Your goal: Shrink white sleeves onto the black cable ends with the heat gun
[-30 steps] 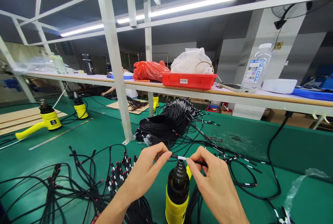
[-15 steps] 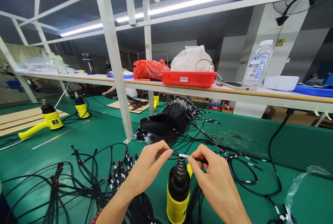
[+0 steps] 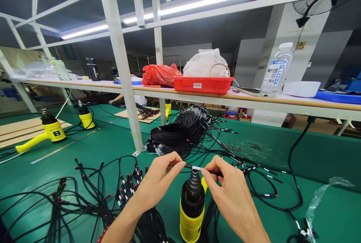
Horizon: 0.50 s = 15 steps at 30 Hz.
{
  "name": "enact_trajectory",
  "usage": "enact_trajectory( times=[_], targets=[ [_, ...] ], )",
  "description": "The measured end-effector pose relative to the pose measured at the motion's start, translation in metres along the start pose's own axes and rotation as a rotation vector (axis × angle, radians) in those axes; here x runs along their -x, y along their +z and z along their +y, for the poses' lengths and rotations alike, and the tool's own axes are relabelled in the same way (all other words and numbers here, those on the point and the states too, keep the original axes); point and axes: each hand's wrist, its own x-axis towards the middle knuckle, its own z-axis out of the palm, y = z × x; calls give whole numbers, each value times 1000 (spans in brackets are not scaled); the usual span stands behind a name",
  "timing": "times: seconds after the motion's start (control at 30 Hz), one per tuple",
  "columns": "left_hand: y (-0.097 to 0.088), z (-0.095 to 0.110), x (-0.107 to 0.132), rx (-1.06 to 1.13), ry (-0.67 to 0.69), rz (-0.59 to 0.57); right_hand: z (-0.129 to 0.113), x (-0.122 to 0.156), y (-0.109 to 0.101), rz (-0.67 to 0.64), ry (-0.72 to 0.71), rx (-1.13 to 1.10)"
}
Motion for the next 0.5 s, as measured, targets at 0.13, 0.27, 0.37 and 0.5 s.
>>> enact_trajectory(
  times=[0.13, 0.27, 0.37, 0.5],
  targets=[
    [0, 0, 1, -8, 1, 2, 0, 0, 0, -3, -8, -12],
    [0, 0, 1, -5, 10, 9, 0, 0, 0, -11, -8, -16],
    [-1, 0, 0, -7, 11, 11, 1, 0, 0, -10, -2, -12],
    [-1, 0, -1, -1, 9, 7, 1, 1, 1, -8, 0, -5]
  ],
)
